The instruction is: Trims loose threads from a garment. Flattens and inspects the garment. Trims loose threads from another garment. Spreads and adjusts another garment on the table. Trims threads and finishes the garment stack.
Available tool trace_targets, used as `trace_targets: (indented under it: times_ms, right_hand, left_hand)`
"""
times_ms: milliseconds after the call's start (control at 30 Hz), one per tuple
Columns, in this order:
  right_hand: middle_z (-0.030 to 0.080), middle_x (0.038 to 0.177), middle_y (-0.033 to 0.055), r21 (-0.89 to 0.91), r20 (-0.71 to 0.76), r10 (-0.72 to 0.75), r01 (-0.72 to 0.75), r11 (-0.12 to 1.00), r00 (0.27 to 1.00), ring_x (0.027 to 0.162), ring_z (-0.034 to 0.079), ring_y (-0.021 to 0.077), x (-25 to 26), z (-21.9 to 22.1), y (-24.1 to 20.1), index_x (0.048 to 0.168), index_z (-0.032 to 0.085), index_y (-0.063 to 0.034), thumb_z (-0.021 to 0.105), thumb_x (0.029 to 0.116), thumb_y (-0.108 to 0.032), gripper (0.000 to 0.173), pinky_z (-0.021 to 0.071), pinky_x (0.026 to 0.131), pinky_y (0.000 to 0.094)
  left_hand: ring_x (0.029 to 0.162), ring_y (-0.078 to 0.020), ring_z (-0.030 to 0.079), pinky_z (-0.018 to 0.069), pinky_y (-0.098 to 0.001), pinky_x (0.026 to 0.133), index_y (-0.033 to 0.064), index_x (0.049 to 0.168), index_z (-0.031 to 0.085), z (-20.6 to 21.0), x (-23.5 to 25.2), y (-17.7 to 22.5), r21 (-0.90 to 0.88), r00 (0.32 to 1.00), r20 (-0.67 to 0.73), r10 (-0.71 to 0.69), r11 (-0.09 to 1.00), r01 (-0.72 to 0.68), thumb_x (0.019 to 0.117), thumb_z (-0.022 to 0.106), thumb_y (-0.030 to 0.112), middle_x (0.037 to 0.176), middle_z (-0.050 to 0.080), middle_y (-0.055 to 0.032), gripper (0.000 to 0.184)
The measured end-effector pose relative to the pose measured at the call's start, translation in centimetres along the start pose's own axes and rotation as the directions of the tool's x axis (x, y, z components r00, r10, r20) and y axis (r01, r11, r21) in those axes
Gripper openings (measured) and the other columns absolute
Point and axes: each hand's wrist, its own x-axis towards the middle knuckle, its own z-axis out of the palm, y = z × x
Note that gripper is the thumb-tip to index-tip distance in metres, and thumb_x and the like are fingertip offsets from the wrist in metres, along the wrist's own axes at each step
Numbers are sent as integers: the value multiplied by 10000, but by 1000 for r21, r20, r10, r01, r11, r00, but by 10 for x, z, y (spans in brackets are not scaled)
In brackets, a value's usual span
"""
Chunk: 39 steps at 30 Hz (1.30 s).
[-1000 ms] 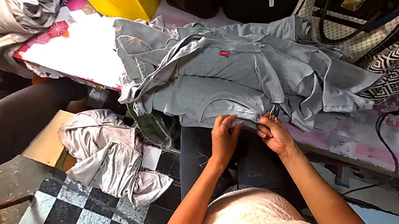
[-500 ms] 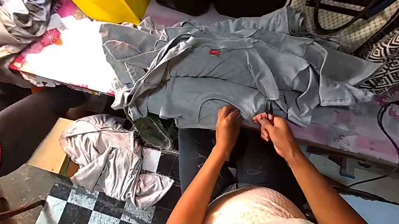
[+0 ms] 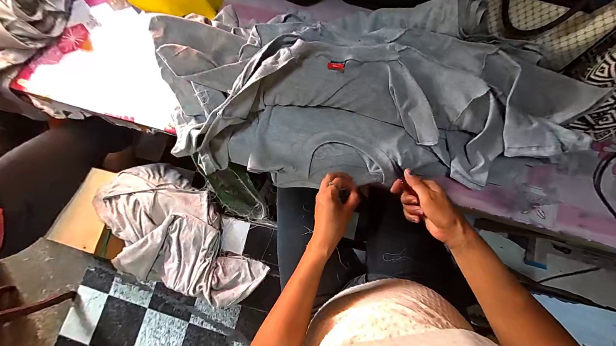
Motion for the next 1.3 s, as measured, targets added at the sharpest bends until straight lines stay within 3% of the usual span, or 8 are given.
trace_targets:
  times_ms: [133, 300, 500, 600, 733, 1100, 1233, 1300]
  right_hand:
    - [342, 552, -111, -8, 41, -5, 5, 1000, 999, 423, 312, -2, -3, 12, -4, 945, 595, -107, 323, 1133, -357, 414, 315, 427, 153]
    - [328, 532, -114, -67, 27, 53, -51, 996, 998, 414, 288, -5, 3, 17, 1, 904, 590, -104, 375, 1129, -327, 382, 270, 419, 158]
    - [333, 539, -113, -69, 0, 133, -133, 989, 991, 412, 274, -5, 10, 20, 4, 900, 579, -110, 382, 1128, -349, 384, 259, 414, 157]
    - [335, 546, -107, -94, -13, 105, -106, 990, 994, 417, 278, -2, 15, 22, 1, 892, 590, -99, 399, 1126, -329, 380, 260, 416, 159]
    - [332, 540, -110, -108, 12, 128, -126, 986, 992, 414, 280, -2, 9, 16, -1, 891, 579, -112, 381, 1128, -344, 386, 264, 414, 161]
    - [345, 553, -109, -132, -28, 130, -133, 982, 991, 422, 289, 3, 21, 25, 4, 922, 584, -105, 378, 1130, -333, 371, 273, 419, 171]
    - [385, 579, -107, -352, -107, -115, 71, 933, 988, 460, 332, 7, 6, 25, 8, 964, 634, -67, 363, 1125, -297, 390, 316, 452, 194]
    - [540, 728, -12, -616, -61, -397, 279, 737, 916, 594, 480, 57, 4, 27, 7, 1052, 675, 1, 386, 1106, -222, 369, 442, 570, 250]
  left_hand:
    - [1167, -364, 635, 549, -464, 971, -63, 1202, 679, 13, 10, 16, 139, 999, 33, 7, 990, -12, 928, 742, 180, 1259, 636, -253, 372]
    - [1105, -345, 642, 545, -457, 957, -52, 947, 736, 23, 21, 5, 119, 999, -25, 44, 992, -41, 929, 679, 34, 1130, 664, -220, 105]
    - [1158, -363, 632, 545, -490, 966, -35, 1112, 715, 22, 18, 1, 150, 998, 52, 22, 988, -29, 921, 738, 149, 1247, 642, -226, 266]
    - [1116, -343, 645, 554, -482, 934, -9, 991, 750, 32, 20, -5, 196, 996, -27, 88, 977, -81, 928, 702, 98, 1147, 675, -187, 133]
    - [1030, -274, 681, 568, -414, 922, -39, 926, 749, 26, 17, -8, -20, 995, -51, 83, 996, -84, 905, 702, 27, 1075, 695, -190, 83]
    - [893, -182, 699, 585, -310, 849, -32, 887, 761, 21, 8, -15, -130, 995, -68, 74, 988, -82, 887, 705, 29, 956, 707, -160, 83]
    - [931, -217, 685, 567, -342, 868, -52, 880, 738, 12, -2, -14, -151, 999, -21, 37, 988, -40, 907, 671, 47, 974, 700, -180, 122]
    - [982, -259, 688, 561, -384, 910, -58, 905, 741, 6, -7, -8, -135, 1000, -17, -12, 991, 10, 915, 670, 63, 1004, 706, -196, 141]
